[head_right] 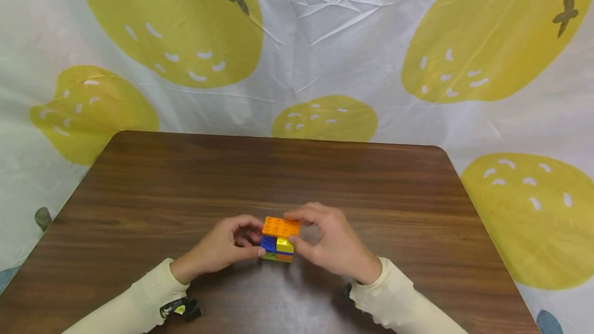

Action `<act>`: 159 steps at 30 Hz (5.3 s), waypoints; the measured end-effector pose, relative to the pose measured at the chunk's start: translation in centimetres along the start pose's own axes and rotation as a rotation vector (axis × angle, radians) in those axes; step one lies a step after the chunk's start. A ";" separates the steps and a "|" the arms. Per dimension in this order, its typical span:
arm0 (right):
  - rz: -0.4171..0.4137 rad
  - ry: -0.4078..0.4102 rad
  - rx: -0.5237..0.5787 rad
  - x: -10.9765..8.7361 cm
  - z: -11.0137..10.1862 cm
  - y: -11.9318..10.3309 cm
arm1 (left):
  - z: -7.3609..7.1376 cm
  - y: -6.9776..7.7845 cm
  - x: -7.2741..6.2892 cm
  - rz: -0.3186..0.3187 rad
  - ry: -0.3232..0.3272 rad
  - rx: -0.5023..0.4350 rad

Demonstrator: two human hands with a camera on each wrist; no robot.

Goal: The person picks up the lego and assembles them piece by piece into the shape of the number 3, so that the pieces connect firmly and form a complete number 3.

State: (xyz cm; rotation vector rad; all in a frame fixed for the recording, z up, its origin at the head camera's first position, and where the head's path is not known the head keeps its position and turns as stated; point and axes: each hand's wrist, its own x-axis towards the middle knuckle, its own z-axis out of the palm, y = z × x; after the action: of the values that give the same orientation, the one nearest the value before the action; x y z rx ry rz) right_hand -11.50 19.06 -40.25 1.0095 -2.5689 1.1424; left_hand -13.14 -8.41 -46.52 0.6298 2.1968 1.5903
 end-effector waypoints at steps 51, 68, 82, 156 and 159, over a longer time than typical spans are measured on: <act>-0.085 -0.002 -0.088 0.6 0.7 -0.6 | 0.1 -0.2 0.1 0.017 0.013 -0.007; -0.002 -0.017 0.061 0.0 0.9 0.7 | 0.1 -0.3 -0.1 0.001 0.007 -0.003; -0.012 -0.023 0.117 -0.3 0.7 1.0 | 0.1 0.0 0.2 0.005 0.010 -0.016; 0.254 -0.020 0.398 -2.9 3.1 2.8 | 0.2 -0.2 0.0 -0.018 0.006 -0.057; 0.251 -0.010 0.390 -3.0 3.1 2.9 | 0.2 -0.1 0.0 -0.016 0.006 -0.054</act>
State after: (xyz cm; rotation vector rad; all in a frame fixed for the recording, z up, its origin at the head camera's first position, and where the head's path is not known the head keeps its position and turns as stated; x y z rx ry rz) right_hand -10.66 19.77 -45.31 0.7683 -2.5921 1.7582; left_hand -13.03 -8.28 -46.68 0.5908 2.1502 1.6387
